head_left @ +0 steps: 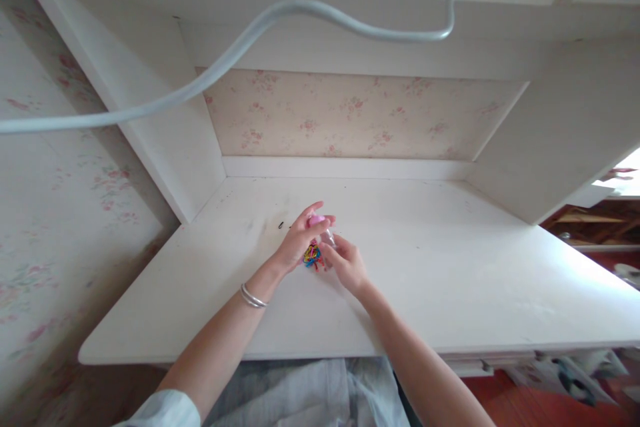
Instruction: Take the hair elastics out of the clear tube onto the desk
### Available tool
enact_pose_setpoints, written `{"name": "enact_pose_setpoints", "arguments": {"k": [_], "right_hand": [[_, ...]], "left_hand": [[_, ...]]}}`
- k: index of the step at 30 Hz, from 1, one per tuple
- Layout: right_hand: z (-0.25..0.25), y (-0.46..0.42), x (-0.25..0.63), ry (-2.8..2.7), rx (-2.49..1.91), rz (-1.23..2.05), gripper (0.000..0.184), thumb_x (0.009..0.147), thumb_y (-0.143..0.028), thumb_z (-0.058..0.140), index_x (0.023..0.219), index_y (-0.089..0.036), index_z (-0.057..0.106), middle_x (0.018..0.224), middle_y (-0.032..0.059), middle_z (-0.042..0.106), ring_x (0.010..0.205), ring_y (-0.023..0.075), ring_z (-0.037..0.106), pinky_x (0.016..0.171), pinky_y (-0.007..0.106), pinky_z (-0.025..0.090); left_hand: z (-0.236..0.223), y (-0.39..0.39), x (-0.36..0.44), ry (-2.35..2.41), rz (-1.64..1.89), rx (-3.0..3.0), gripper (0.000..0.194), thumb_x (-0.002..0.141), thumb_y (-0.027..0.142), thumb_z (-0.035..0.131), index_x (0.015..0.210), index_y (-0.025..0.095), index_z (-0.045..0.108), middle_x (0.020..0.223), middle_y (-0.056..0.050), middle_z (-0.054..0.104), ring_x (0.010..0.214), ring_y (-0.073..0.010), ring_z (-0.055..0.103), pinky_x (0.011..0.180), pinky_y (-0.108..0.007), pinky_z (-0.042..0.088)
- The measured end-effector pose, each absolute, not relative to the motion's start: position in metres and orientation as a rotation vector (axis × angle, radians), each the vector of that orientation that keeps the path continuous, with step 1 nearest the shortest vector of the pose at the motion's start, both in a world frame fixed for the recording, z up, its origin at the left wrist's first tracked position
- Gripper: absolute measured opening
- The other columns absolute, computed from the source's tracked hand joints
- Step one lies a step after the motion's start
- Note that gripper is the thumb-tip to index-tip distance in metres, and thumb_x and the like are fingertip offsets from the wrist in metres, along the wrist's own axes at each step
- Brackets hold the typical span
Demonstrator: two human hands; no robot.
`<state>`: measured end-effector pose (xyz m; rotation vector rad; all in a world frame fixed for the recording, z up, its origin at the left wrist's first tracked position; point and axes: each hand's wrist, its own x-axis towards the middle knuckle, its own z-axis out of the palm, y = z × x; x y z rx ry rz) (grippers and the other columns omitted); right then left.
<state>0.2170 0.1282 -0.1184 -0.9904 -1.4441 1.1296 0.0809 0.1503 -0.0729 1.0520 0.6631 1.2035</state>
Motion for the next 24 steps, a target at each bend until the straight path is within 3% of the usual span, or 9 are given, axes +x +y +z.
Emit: {"name": "enact_pose_setpoints", "arguments": {"k": [3,9,14,19,24], "right_hand": [[-0.117,0.125,0.215,-1.485,-0.937,1.175,0.033,0.082,-0.050,0.059,0.077,-0.017,0.058,0.057,-0.0016,0.057,0.052,0.0110,0.051,0.052,0.023,0.043],[-0.105,0.116,0.217,-1.363,-0.731,1.617,0.041,0.082,-0.057,0.054,0.079,-0.017,0.058,0.062,0.0023,0.060,0.051,0.0136,0.056,0.048,0.027,0.048],[-0.100,0.115,0.219,-1.287,-0.669,1.671,0.039,0.080,-0.055,0.058,0.079,-0.015,0.058,0.061,0.0026,0.059,0.053,0.0134,0.056,0.048,0.025,0.048],[-0.104,0.120,0.216,-1.286,-0.755,1.499,0.036,0.083,-0.053,0.054,0.079,-0.017,0.057,0.061,0.0017,0.057,0.053,0.0140,0.056,0.050,0.026,0.047],[-0.110,0.118,0.202,-1.530,-1.044,0.876,0.029,0.080,-0.042,0.059,0.097,-0.019,0.060,0.074,0.0025,0.061,0.058,0.0128,0.054,0.053,0.024,0.044]], "left_hand": [[-0.066,0.147,0.086,0.721,1.164,1.183,0.077,0.069,0.030,0.078,0.135,0.024,0.040,0.106,-0.009,0.066,0.087,-0.0190,0.063,0.078,-0.032,0.048],[-0.059,0.148,0.083,0.591,1.073,1.136,0.064,0.073,0.038,0.074,0.128,0.020,0.047,0.099,-0.008,0.066,0.078,-0.0156,0.062,0.072,-0.028,0.048],[-0.068,0.152,0.068,0.609,1.186,1.130,0.057,0.069,0.032,0.078,0.118,0.019,0.051,0.096,-0.005,0.064,0.081,-0.0150,0.063,0.069,-0.024,0.048],[-0.065,0.142,0.059,0.667,1.260,1.101,0.043,0.077,0.034,0.071,0.114,0.019,0.055,0.097,-0.005,0.066,0.084,-0.0158,0.062,0.079,-0.029,0.047],[-0.054,0.128,0.078,0.869,1.246,1.145,0.054,0.071,0.034,0.075,0.119,0.019,0.055,0.109,-0.007,0.065,0.096,-0.0207,0.062,0.083,-0.030,0.047]]}}
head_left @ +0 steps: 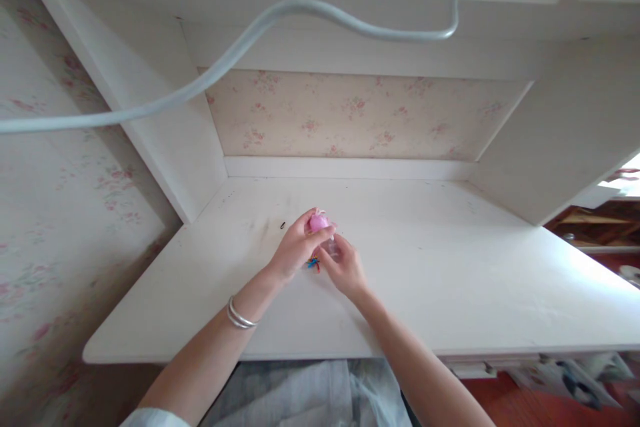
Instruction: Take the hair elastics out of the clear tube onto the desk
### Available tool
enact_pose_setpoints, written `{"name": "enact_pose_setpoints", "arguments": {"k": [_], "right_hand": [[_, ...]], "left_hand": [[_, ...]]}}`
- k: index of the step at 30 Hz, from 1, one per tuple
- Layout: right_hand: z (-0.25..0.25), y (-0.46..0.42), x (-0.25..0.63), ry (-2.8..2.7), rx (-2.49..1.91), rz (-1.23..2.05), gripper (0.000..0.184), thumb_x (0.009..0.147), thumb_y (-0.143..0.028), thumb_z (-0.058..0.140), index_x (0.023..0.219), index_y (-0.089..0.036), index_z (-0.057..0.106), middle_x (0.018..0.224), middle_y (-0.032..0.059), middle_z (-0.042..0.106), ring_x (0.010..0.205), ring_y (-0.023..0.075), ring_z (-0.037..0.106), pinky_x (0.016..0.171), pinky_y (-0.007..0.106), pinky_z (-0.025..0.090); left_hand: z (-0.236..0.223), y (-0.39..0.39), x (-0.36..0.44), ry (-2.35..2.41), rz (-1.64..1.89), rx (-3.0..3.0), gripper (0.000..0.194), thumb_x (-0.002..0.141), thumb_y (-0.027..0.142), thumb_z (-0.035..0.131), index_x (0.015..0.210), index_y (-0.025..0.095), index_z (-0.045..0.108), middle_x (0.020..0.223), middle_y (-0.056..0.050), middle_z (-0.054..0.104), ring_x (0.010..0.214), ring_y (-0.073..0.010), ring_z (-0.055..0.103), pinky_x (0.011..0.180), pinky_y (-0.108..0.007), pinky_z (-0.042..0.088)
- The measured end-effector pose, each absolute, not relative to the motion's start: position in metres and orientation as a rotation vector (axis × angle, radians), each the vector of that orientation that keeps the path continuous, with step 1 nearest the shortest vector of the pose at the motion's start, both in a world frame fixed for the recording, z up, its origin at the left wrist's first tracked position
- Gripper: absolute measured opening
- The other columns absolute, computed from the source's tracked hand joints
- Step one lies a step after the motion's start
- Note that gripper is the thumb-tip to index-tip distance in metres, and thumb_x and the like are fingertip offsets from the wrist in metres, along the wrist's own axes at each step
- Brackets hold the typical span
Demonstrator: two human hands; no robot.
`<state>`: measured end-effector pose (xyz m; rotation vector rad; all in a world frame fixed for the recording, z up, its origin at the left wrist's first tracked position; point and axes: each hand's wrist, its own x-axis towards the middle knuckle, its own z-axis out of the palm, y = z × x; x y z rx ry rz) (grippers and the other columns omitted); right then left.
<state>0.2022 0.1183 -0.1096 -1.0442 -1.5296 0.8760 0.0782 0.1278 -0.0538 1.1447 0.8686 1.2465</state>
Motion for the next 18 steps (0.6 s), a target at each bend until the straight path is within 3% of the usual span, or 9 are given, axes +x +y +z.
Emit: {"name": "enact_pose_setpoints", "arguments": {"k": [3,6,9,13,18], "right_hand": [[-0.110,0.115,0.196,-1.621,-1.120,0.590,0.032,0.079,-0.034,0.058,0.109,-0.021,0.058,0.090,0.0057,0.063,0.066,0.0141,0.055,0.058,0.025,0.045],[-0.110,0.114,0.196,-1.608,-1.143,0.581,0.024,0.077,-0.032,0.060,0.097,-0.020,0.060,0.077,0.0034,0.063,0.062,0.0143,0.054,0.056,0.024,0.044],[-0.109,0.114,0.201,-1.580,-1.082,0.851,0.017,0.076,-0.035,0.062,0.077,-0.018,0.060,0.060,0.0000,0.059,0.053,0.0129,0.052,0.051,0.024,0.041],[-0.103,0.111,0.205,-1.601,-0.877,1.313,0.027,0.076,-0.038,0.063,0.060,-0.017,0.060,0.054,0.0014,0.061,0.050,0.0130,0.055,0.050,0.025,0.043],[-0.100,0.112,0.201,-1.586,-0.781,1.442,0.028,0.077,-0.041,0.063,0.066,-0.016,0.061,0.058,0.0016,0.062,0.054,0.0141,0.058,0.054,0.027,0.048]], "left_hand": [[-0.052,0.132,0.093,1.077,1.336,1.171,0.051,0.065,0.034,0.079,0.109,0.020,0.058,0.087,-0.004,0.067,0.079,-0.0190,0.064,0.070,-0.028,0.049],[-0.050,0.139,0.098,1.120,1.311,1.241,0.035,0.067,0.040,0.076,0.091,0.018,0.063,0.073,-0.003,0.065,0.066,-0.0174,0.061,0.058,-0.027,0.047],[-0.046,0.138,0.091,0.911,1.154,1.301,0.035,0.069,0.041,0.074,0.093,0.019,0.062,0.077,-0.004,0.066,0.064,-0.0175,0.062,0.055,-0.026,0.046],[-0.043,0.133,0.075,0.685,0.967,1.317,0.036,0.071,0.039,0.074,0.093,0.016,0.059,0.086,-0.009,0.068,0.072,-0.0196,0.064,0.060,-0.026,0.048],[-0.046,0.135,0.065,0.630,0.914,1.263,0.045,0.076,0.045,0.069,0.109,0.019,0.055,0.095,-0.010,0.066,0.078,-0.0203,0.065,0.063,-0.027,0.049]]}}
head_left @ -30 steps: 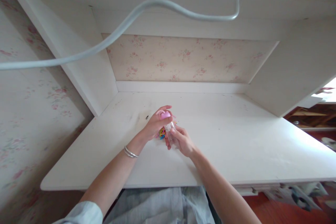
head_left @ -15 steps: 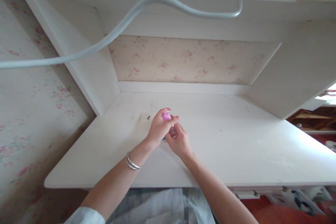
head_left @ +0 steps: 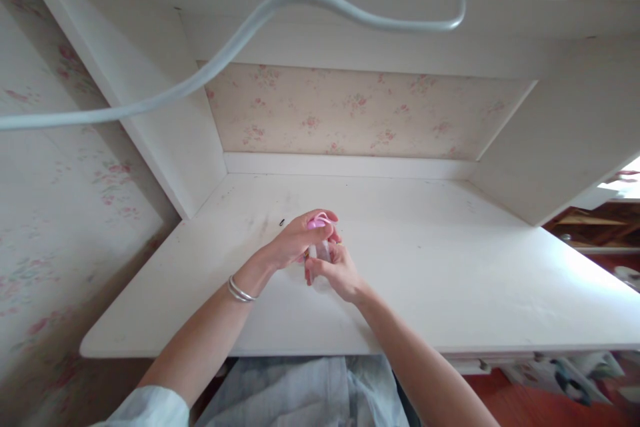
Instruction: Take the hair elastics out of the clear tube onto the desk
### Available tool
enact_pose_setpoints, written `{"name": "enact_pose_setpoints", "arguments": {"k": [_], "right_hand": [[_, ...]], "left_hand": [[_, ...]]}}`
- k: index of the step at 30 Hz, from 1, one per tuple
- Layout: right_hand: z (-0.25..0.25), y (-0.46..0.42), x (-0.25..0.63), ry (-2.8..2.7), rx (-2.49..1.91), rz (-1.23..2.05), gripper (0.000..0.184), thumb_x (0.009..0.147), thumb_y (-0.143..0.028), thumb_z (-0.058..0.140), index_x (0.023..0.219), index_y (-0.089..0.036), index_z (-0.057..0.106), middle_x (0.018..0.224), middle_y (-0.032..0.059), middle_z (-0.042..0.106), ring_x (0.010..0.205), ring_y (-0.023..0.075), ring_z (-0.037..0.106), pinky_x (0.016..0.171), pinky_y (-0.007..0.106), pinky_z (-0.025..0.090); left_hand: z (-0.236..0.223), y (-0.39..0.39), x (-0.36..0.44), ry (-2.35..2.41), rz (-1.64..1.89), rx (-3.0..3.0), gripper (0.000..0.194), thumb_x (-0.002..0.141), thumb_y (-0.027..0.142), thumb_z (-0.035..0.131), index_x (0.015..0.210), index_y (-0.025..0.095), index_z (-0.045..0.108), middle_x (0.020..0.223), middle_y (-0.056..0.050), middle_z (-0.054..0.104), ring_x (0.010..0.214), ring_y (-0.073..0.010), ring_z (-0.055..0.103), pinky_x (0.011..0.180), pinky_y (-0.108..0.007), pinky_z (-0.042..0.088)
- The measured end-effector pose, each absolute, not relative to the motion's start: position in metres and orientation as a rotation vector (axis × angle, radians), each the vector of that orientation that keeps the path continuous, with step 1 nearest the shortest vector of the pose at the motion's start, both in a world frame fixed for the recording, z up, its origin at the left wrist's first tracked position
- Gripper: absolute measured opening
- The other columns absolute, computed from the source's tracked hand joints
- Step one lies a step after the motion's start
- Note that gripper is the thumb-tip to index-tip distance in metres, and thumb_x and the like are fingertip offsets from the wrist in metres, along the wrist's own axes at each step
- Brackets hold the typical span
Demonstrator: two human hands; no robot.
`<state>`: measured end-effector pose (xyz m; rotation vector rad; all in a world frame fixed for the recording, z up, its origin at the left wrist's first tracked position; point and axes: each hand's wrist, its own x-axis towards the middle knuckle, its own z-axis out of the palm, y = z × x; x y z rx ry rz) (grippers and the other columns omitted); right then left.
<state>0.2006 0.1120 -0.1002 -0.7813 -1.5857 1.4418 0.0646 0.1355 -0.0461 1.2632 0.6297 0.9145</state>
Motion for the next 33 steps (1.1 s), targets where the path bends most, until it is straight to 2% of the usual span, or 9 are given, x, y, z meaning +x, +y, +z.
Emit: {"name": "enact_pose_setpoints", "arguments": {"k": [3,5,9,14,18,21,27,30,33], "right_hand": [[-0.104,0.121,0.193,-1.554,-0.936,1.170,0.021,0.077,-0.038,0.063,0.081,-0.017,0.060,0.069,0.0016,0.064,0.062,0.0150,0.060,0.057,0.026,0.048],[-0.105,0.131,0.187,-1.598,-1.048,0.961,0.019,0.078,-0.032,0.061,0.091,-0.019,0.060,0.081,0.0026,0.066,0.072,0.0162,0.062,0.062,0.027,0.049],[-0.099,0.147,0.181,-1.860,-1.094,0.759,0.034,0.080,-0.037,0.060,0.110,-0.021,0.058,0.104,0.0068,0.063,0.093,0.0205,0.061,0.078,0.033,0.050],[-0.095,0.151,0.207,-2.156,-1.208,0.402,0.078,0.078,-0.059,0.059,0.143,-0.026,0.033,0.137,0.0138,0.041,0.127,0.0301,0.040,0.103,0.047,0.035],[-0.113,0.144,0.229,-2.417,-1.273,0.144,0.085,0.072,-0.069,0.058,0.144,-0.035,0.029,0.150,0.0106,0.026,0.138,0.0389,0.018,0.107,0.062,0.016],[-0.129,0.148,0.227,-2.514,-1.303,0.125,0.088,0.071,-0.074,0.055,0.145,-0.036,0.028,0.152,0.0108,0.023,0.138,0.0431,0.012,0.104,0.067,0.014],[-0.133,0.190,0.196,-2.451,-1.223,0.134,0.063,0.083,-0.060,0.051,0.136,-0.027,0.044,0.137,0.0123,0.045,0.127,0.0312,0.037,0.107,0.052,0.023],[-0.132,0.215,0.182,-2.451,-1.126,0.194,0.049,0.085,-0.052,0.053,0.128,-0.027,0.052,0.123,0.0093,0.055,0.114,0.0249,0.047,0.099,0.041,0.035],[-0.132,0.241,0.172,-2.456,-1.109,0.232,0.039,0.087,-0.048,0.053,0.118,-0.025,0.059,0.112,0.0077,0.059,0.105,0.0218,0.051,0.089,0.034,0.041]], "left_hand": [[-0.055,0.140,0.062,0.761,1.061,1.315,0.055,0.072,0.041,0.074,0.119,0.021,0.052,0.107,-0.009,0.062,0.087,-0.0200,0.063,0.070,-0.028,0.050],[-0.062,0.142,0.060,0.899,1.159,1.373,0.058,0.065,0.035,0.080,0.115,0.019,0.055,0.104,-0.008,0.063,0.087,-0.0203,0.062,0.075,-0.029,0.049],[-0.066,0.152,0.047,1.069,1.266,1.443,0.048,0.066,0.035,0.078,0.108,0.018,0.063,0.098,-0.007,0.067,0.091,-0.0231,0.062,0.080,-0.033,0.048],[-0.056,0.192,0.007,1.205,1.402,1.532,0.048,0.070,0.032,0.074,0.114,0.020,0.061,0.108,-0.005,0.066,0.101,-0.0214,0.060,0.091,-0.032,0.044],[-0.058,0.245,-0.033,1.374,1.382,1.640,0.044,0.071,0.028,0.071,0.112,0.016,0.060,0.111,-0.007,0.065,0.100,-0.0209,0.060,0.091,-0.034,0.043],[-0.067,0.280,-0.055,1.524,1.352,1.726,0.040,0.070,0.023,0.070,0.109,0.015,0.061,0.110,-0.009,0.064,0.098,-0.0212,0.059,0.088,-0.034,0.045],[-0.087,0.317,-0.075,1.551,1.337,1.769,0.043,0.071,0.016,0.065,0.114,0.016,0.056,0.113,-0.009,0.062,0.096,-0.0186,0.059,0.086,-0.033,0.046],[-0.093,0.327,-0.082,1.543,1.348,1.750,0.045,0.074,0.016,0.063,0.118,0.016,0.053,0.118,-0.010,0.060,0.101,-0.0191,0.058,0.089,-0.034,0.046],[-0.097,0.338,-0.090,1.543,1.352,1.743,0.045,0.076,0.017,0.062,0.120,0.017,0.051,0.122,-0.010,0.059,0.107,-0.0199,0.057,0.094,-0.036,0.044]]}}
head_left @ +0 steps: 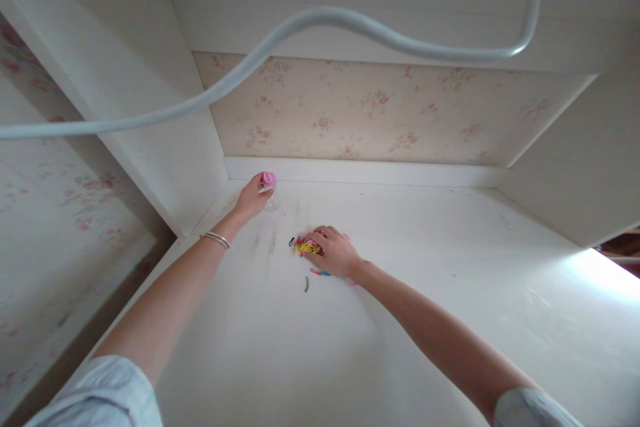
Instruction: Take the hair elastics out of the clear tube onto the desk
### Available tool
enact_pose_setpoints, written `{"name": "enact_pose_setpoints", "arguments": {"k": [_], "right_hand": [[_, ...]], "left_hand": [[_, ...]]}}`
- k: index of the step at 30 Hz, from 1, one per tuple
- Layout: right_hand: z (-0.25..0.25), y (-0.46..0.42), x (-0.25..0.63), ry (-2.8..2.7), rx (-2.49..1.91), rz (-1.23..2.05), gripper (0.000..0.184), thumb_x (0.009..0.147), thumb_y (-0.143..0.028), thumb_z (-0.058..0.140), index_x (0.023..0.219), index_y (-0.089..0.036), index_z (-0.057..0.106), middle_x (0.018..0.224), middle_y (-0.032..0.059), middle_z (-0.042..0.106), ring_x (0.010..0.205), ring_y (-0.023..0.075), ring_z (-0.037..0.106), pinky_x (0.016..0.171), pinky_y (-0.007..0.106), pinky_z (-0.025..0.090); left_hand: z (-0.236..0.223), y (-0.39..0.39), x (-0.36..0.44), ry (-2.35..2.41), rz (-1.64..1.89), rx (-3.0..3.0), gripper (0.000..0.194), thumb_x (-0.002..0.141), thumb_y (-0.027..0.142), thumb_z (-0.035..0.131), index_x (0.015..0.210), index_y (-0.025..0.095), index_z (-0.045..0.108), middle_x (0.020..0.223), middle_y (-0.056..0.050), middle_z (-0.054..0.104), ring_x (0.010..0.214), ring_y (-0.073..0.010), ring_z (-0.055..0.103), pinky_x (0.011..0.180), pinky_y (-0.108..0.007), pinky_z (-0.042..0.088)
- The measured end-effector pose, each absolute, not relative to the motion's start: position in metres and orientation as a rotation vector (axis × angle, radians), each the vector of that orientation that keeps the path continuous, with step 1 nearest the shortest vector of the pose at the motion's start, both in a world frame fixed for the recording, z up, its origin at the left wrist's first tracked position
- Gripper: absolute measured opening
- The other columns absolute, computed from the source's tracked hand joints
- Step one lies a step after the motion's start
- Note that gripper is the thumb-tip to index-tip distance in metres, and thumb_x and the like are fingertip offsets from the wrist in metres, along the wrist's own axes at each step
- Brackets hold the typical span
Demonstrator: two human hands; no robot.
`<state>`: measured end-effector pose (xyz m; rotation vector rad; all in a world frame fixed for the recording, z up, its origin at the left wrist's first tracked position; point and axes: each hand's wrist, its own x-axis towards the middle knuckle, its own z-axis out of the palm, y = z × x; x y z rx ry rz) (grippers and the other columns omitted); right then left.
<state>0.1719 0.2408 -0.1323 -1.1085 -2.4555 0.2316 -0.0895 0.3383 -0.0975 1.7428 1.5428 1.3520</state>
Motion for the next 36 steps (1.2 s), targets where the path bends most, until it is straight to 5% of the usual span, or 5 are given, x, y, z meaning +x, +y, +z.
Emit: {"name": "enact_pose_setpoints", "arguments": {"k": [9,14,22,30,36], "right_hand": [[-0.111,0.340,0.158,-2.422,-1.296,0.303,0.036,0.091,-0.047,0.048,0.110,-0.021,0.062,0.105,0.0082,0.063,0.096,0.0177,0.058,0.085,0.028,0.042],[-0.087,0.374,0.156,-2.400,-1.312,0.291,0.031,0.092,-0.030,0.046,0.117,-0.020,0.060,0.114,0.0080,0.064,0.106,0.0197,0.057,0.093,0.030,0.041],[-0.055,0.379,0.177,-2.418,-1.210,0.385,0.063,0.077,-0.018,0.061,0.138,-0.025,0.045,0.138,0.0038,0.050,0.121,0.0185,0.050,0.103,0.031,0.037],[-0.074,0.321,0.192,-2.474,-1.036,0.243,0.050,0.087,-0.032,0.052,0.135,-0.018,0.046,0.132,0.0110,0.053,0.122,0.0217,0.047,0.106,0.038,0.035],[-0.092,0.270,0.189,-2.588,-0.971,0.329,0.049,0.090,-0.035,0.049,0.137,-0.023,0.043,0.137,0.0092,0.048,0.126,0.0227,0.043,0.107,0.040,0.035]], "left_hand": [[-0.112,0.350,-0.099,1.535,1.312,1.717,0.056,0.076,0.019,0.063,0.128,0.016,0.044,0.124,-0.011,0.058,0.110,-0.0208,0.057,0.098,-0.035,0.042],[-0.121,0.348,-0.100,1.538,1.276,1.654,0.059,0.074,0.017,0.065,0.129,0.015,0.044,0.120,-0.012,0.059,0.111,-0.0214,0.057,0.098,-0.036,0.042],[-0.133,0.338,-0.106,1.569,1.200,1.548,0.072,0.070,0.013,0.068,0.135,0.017,0.038,0.131,-0.016,0.049,0.116,-0.0241,0.052,0.094,-0.036,0.044],[-0.127,0.343,-0.098,1.813,1.141,1.546,0.097,0.065,0.054,0.073,0.142,0.015,0.028,0.142,-0.019,0.040,0.124,-0.0278,0.046,0.095,-0.033,0.043],[-0.111,0.380,-0.074,2.105,0.885,1.548,0.082,0.067,0.062,0.065,0.124,0.007,0.049,0.128,-0.027,0.052,0.121,-0.0357,0.049,0.093,-0.037,0.041]]}}
